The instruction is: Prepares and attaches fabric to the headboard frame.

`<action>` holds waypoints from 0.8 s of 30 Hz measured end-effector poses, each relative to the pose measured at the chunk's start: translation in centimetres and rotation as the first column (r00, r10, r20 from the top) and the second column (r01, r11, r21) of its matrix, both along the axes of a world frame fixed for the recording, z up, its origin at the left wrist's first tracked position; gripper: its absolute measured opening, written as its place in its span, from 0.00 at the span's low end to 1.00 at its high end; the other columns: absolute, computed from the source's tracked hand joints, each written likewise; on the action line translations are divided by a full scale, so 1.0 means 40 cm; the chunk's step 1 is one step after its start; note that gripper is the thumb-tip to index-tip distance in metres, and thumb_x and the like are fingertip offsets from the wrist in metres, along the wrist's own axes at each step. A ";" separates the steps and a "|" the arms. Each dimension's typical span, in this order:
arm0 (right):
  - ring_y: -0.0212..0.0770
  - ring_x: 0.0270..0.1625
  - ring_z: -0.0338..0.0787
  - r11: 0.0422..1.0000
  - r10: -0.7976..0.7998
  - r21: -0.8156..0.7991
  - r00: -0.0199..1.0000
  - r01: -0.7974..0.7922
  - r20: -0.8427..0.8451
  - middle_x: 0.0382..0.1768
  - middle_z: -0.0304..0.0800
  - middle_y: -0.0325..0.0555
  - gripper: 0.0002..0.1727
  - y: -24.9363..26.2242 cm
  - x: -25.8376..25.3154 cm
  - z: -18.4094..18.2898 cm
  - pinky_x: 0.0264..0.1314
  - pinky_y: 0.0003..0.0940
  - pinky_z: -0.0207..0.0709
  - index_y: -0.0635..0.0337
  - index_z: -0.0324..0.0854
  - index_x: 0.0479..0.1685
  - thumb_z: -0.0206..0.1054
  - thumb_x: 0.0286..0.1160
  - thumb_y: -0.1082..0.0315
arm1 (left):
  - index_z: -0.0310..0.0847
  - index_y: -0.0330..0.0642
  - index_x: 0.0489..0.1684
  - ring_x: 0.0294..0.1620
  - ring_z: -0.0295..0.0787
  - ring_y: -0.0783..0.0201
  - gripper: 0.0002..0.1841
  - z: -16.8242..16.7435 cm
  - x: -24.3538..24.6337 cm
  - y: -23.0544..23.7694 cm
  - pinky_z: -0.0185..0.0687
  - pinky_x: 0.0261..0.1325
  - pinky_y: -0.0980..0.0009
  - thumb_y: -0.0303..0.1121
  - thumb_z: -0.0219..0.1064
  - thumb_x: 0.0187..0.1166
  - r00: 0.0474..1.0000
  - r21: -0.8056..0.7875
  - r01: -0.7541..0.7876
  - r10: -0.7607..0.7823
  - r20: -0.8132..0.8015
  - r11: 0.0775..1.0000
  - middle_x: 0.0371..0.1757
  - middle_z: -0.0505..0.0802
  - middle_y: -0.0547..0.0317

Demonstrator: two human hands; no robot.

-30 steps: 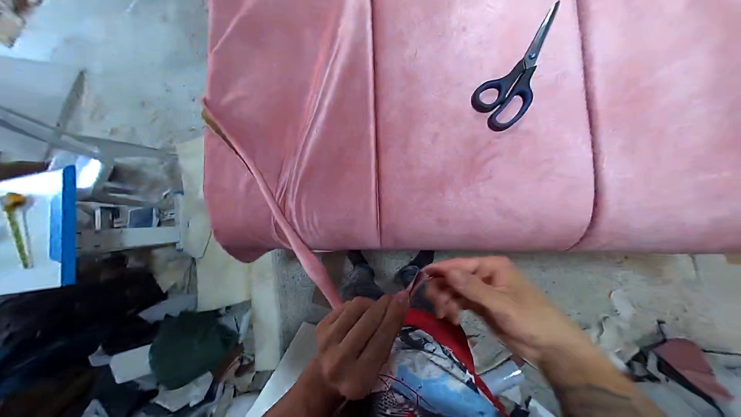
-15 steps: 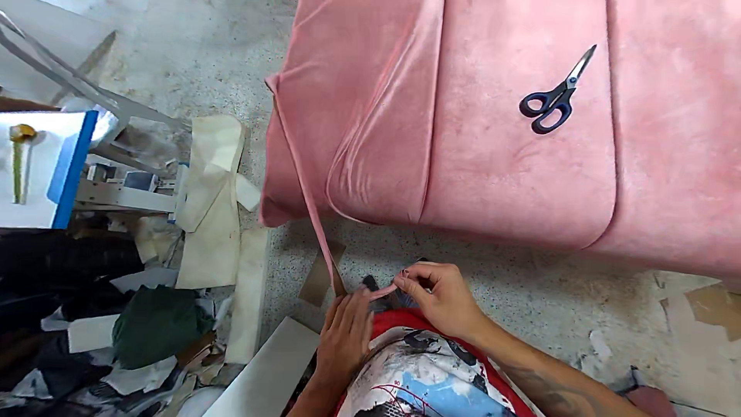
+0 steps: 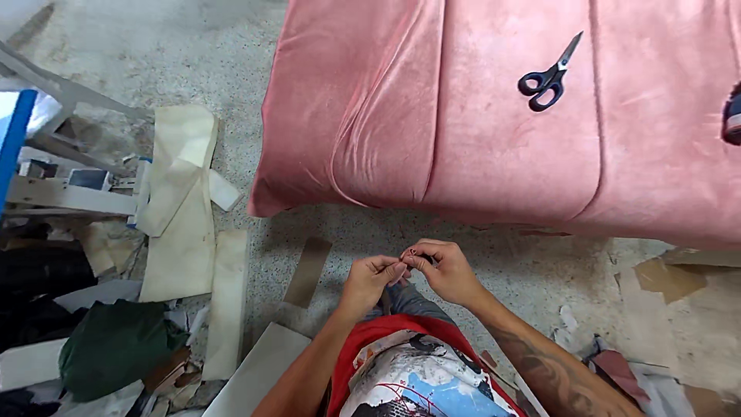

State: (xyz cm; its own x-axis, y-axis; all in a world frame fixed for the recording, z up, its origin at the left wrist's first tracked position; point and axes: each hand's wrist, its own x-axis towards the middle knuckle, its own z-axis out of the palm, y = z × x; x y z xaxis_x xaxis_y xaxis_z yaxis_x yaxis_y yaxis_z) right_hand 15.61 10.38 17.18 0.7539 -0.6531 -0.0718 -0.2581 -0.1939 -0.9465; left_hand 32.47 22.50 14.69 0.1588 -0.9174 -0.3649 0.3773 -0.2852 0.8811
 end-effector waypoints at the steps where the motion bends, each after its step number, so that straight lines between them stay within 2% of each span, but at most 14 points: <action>1: 0.32 0.37 0.91 1.000 -0.014 0.013 1.000 0.014 -0.012 0.37 0.93 0.35 0.06 0.000 -0.009 0.000 0.42 0.30 0.89 0.53 0.93 0.40 0.71 0.80 0.65 | 0.91 0.28 0.46 0.33 0.95 0.59 0.10 -0.003 -0.009 -0.004 0.93 0.44 0.65 0.28 0.69 0.82 0.999 -0.004 0.018 -0.018 -0.040 1.000 0.36 0.97 0.43; 3: 0.32 0.37 0.91 0.998 -0.048 0.040 0.998 0.050 -0.047 0.36 0.93 0.34 0.06 0.002 -0.023 -0.011 0.42 0.30 0.89 0.53 0.93 0.39 0.71 0.80 0.65 | 0.91 0.29 0.47 0.34 0.94 0.59 0.11 -0.012 -0.023 -0.010 0.92 0.45 0.65 0.30 0.69 0.83 0.998 0.000 0.052 -0.051 -0.035 0.999 0.37 0.97 0.44; 5: 0.30 0.37 0.91 0.996 -0.087 0.022 0.988 0.090 -0.131 0.37 0.94 0.32 0.08 -0.002 -0.040 -0.025 0.42 0.30 0.89 0.50 0.94 0.41 0.71 0.81 0.60 | 0.92 0.33 0.50 0.34 0.93 0.60 0.11 -0.033 -0.037 -0.019 0.91 0.44 0.66 0.33 0.69 0.84 0.998 0.036 0.056 -0.057 0.032 0.998 0.38 0.96 0.48; 7: 0.27 0.39 0.91 0.988 -0.116 -0.129 0.964 0.087 -0.239 0.41 0.93 0.29 0.12 -0.029 -0.083 -0.005 0.44 0.30 0.90 0.45 0.93 0.53 0.67 0.84 0.54 | 0.93 0.36 0.50 0.32 0.93 0.62 0.11 -0.083 -0.050 -0.045 0.91 0.40 0.67 0.34 0.68 0.85 0.993 0.128 0.022 -0.037 0.114 0.992 0.37 0.97 0.52; 9: 0.30 0.43 0.92 0.950 -0.191 -0.297 0.931 0.096 -0.310 0.46 0.94 0.33 0.17 -0.086 -0.163 0.065 0.49 0.37 0.91 0.46 0.88 0.66 0.63 0.87 0.54 | 0.92 0.36 0.51 0.28 0.90 0.64 0.11 -0.158 -0.058 -0.099 0.89 0.36 0.67 0.34 0.67 0.85 0.983 0.262 -0.040 -0.009 0.183 0.964 0.36 0.96 0.54; 12: 0.41 0.44 0.95 0.881 -0.387 -0.416 0.849 0.225 -0.359 0.50 0.95 0.46 0.20 -0.189 -0.324 0.190 0.50 0.49 0.91 0.54 0.85 0.69 0.64 0.86 0.56 | 0.90 0.34 0.53 0.25 0.83 0.66 0.13 -0.223 -0.072 -0.191 0.84 0.33 0.67 0.36 0.64 0.87 0.983 0.345 -0.133 0.079 0.167 0.929 0.33 0.92 0.54; 14: 0.44 0.42 0.94 0.839 -0.501 -0.419 0.791 0.346 -0.351 0.49 0.94 0.52 0.20 -0.253 -0.420 0.249 0.49 0.51 0.89 0.58 0.85 0.68 0.63 0.87 0.56 | 0.90 0.33 0.45 0.21 0.79 0.69 0.13 -0.224 -0.083 -0.251 0.81 0.27 0.70 0.35 0.65 0.86 0.969 0.341 -0.227 0.179 0.169 0.912 0.26 0.88 0.58; 15: 0.42 0.40 0.92 0.824 -0.536 -0.404 0.777 0.397 -0.331 0.47 0.93 0.52 0.20 -0.284 -0.466 0.260 0.48 0.47 0.88 0.60 0.84 0.67 0.62 0.87 0.57 | 0.89 0.33 0.42 0.20 0.79 0.69 0.12 -0.213 -0.085 -0.277 0.80 0.25 0.70 0.34 0.65 0.85 0.959 0.345 -0.273 0.227 0.168 0.898 0.24 0.87 0.59; 18: 0.29 0.35 0.88 0.807 -0.576 -0.329 0.777 0.490 -0.254 0.43 0.91 0.37 0.18 -0.330 -0.582 0.230 0.43 0.30 0.85 0.51 0.84 0.68 0.62 0.88 0.54 | 0.88 0.34 0.44 0.18 0.79 0.68 0.10 -0.161 -0.086 -0.324 0.79 0.19 0.70 0.34 0.67 0.85 0.933 0.384 -0.360 0.332 0.141 0.850 0.25 0.88 0.58; 19: 0.28 0.35 0.88 0.810 -0.575 -0.309 0.780 0.499 -0.246 0.43 0.91 0.35 0.18 -0.320 -0.587 0.226 0.42 0.28 0.85 0.49 0.84 0.68 0.62 0.88 0.54 | 0.88 0.35 0.44 0.18 0.80 0.67 0.10 -0.149 -0.086 -0.329 0.79 0.18 0.70 0.34 0.67 0.84 0.927 0.391 -0.374 0.349 0.136 0.841 0.27 0.89 0.58; 24: 0.38 0.37 0.91 0.856 -0.508 -0.268 0.814 0.442 -0.282 0.44 0.92 0.45 0.18 -0.189 -0.498 0.222 0.43 0.39 0.88 0.56 0.84 0.67 0.63 0.87 0.58 | 0.86 0.35 0.42 0.16 0.79 0.68 0.08 -0.138 -0.095 -0.337 0.75 0.15 0.74 0.32 0.68 0.84 0.902 0.366 -0.425 0.422 0.091 0.828 0.27 0.89 0.56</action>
